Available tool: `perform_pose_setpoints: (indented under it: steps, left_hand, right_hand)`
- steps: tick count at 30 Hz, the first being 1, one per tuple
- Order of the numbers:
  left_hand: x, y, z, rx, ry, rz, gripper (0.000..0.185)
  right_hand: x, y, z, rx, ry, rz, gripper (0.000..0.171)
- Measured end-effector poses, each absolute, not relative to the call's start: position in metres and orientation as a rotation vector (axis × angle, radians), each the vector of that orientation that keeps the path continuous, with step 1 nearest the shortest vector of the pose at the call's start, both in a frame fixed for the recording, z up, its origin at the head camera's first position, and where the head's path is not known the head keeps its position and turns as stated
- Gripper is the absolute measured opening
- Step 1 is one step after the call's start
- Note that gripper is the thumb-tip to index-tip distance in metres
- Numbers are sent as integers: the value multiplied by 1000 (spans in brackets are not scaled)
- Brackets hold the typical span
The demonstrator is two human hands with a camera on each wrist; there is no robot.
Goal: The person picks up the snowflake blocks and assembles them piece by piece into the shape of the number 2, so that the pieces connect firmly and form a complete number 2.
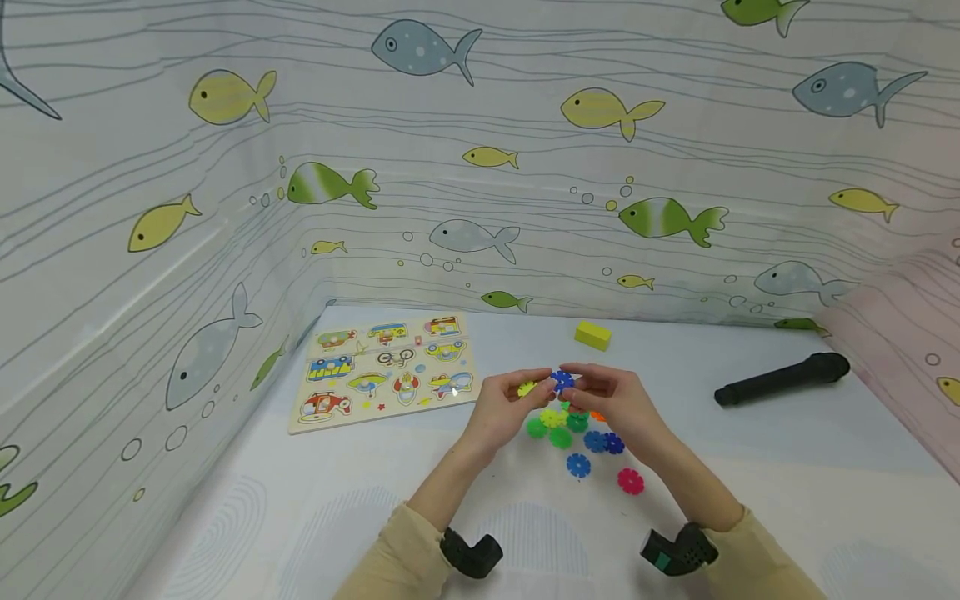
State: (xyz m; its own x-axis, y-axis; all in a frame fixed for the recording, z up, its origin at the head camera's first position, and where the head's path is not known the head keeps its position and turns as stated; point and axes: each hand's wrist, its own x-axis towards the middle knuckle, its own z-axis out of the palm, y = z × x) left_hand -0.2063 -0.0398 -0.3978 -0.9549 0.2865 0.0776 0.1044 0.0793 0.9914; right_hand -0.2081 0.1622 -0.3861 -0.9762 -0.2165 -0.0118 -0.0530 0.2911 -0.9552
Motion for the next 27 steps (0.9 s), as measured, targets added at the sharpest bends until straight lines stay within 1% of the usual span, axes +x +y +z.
perform_pose_setpoints:
  steps: [7,12,19,27]
  left_hand:
    - [-206,-40,-397,432,2154,2034,43]
    - [-207,-40,-396,414,2197,1996,44]
    - [-207,-40,-397,417,2178,2012,49]
    - [-207,-41,-398,390,2210,2047,48]
  right_hand:
    - [-211,166,-389,-251,2471,-1755,41]
    - [-218,178,-392,-216,2552,-1721,41]
    - [-231,201,-402,-86,2593,-1676,43]
    - [-241,211,-417,84,2595,-1608,40]
